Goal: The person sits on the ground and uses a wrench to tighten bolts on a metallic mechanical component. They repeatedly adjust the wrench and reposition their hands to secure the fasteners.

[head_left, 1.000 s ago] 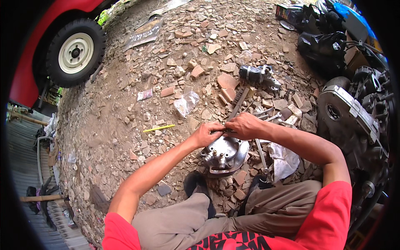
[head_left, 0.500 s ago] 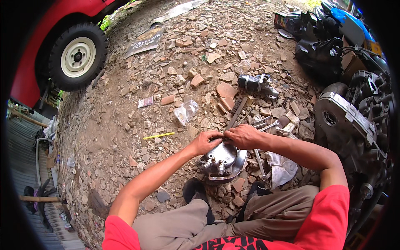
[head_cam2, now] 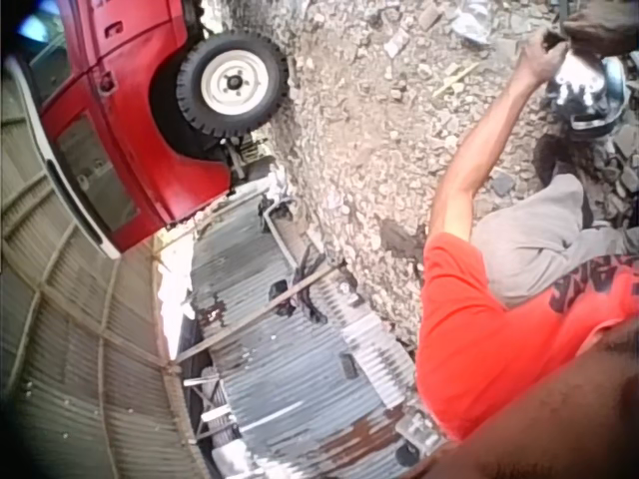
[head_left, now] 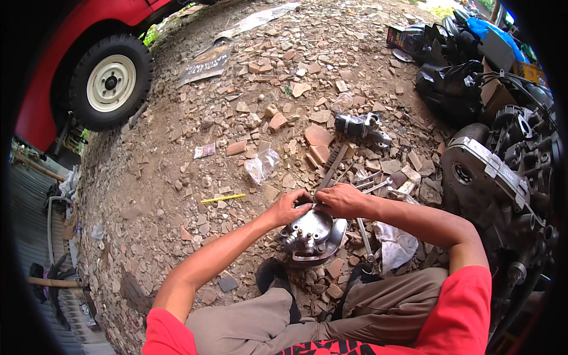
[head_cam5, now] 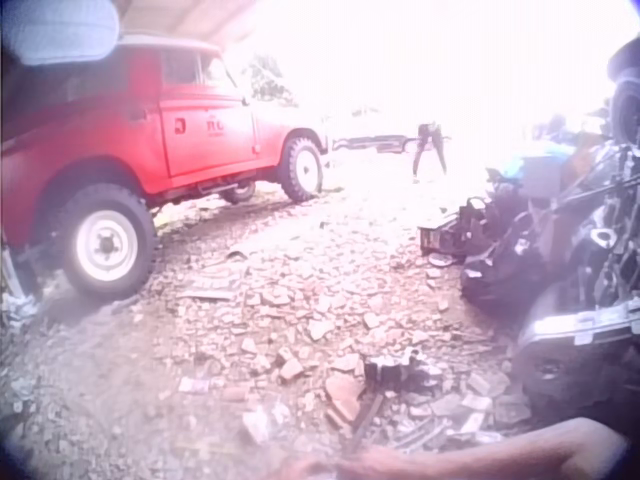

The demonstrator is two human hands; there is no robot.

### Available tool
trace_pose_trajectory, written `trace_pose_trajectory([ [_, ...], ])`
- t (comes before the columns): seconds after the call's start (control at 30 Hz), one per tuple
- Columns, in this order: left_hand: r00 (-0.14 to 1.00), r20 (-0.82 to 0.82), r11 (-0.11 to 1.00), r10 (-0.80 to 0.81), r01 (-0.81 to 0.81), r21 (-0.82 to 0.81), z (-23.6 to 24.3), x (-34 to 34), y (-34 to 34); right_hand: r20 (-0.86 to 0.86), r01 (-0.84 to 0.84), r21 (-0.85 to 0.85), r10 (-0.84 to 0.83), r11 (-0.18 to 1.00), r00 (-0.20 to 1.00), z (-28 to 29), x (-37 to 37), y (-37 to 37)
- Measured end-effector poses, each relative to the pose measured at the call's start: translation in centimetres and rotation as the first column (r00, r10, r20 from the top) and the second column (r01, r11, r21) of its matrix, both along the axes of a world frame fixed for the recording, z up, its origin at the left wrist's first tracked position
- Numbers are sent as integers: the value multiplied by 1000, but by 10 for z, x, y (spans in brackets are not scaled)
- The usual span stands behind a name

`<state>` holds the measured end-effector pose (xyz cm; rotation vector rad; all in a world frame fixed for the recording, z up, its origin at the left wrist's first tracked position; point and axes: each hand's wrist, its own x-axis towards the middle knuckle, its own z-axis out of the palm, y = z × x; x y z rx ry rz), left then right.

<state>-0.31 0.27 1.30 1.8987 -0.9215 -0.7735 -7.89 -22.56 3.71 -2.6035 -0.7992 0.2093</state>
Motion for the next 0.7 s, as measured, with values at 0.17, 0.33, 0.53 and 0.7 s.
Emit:
trace_pose_trajectory([
  [0.17, 997, -65, 998, 42, -45, -45, 0, -3, -2, 152, -138, 45, 129, 989, 980, -11, 6, -7],
  [0.33, 997, -70, 999, 23, -25, -38, -3, -2, -3, 121, -80, -22, 82, 997, 989, -22, 5, -5],
  [0.53, 996, -89, 999, 29, -32, -37, -1, -2, 0, -77, -11, -163, -2, 987, 997, 0, 9, 1],
  [0.7, 998, -64, 997, 16, -21, -71, 0, -2, -2, 36, -129, 33, 128, 991, 991, 1, 7, -6],
])
